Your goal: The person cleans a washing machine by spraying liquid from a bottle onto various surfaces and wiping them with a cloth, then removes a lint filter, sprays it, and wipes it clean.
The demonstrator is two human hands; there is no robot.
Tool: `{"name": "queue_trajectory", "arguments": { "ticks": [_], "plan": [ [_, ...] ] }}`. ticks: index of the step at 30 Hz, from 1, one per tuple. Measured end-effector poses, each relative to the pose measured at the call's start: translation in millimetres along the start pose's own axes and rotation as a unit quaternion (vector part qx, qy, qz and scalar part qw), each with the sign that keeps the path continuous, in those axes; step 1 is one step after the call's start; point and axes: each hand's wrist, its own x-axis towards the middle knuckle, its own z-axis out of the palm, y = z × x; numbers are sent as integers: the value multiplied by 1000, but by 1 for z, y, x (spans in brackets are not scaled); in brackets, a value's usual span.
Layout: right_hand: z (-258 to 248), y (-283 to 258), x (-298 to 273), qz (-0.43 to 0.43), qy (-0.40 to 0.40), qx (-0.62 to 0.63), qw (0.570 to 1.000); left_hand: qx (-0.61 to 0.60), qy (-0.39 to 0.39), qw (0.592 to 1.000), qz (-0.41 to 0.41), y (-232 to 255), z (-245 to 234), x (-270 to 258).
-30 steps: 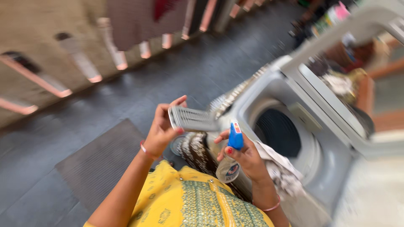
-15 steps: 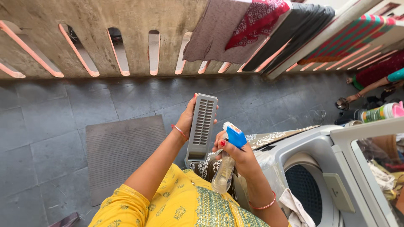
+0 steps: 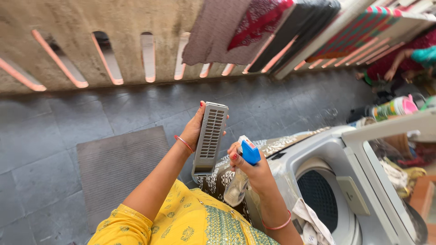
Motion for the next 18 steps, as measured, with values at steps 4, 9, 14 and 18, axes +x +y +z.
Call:
{"name": "queue_trajectory", "arguments": {
  "ticks": [4, 9, 14, 18],
  "plan": [
    [-17, 16, -9, -23, 41, -28, 998, 12, -23, 1000, -8, -4, 10, 12],
    [-25, 10, -27, 2, 42, -1, 999, 16, -34, 999, -9, 0, 22, 32],
    [-23, 1, -48, -112, 34, -169, 979, -21, -30, 999, 17, -1, 32, 46],
    [-31, 18, -52, -42, 124, -205, 970, -37, -8, 999, 13, -6, 36, 51]
  ]
}}
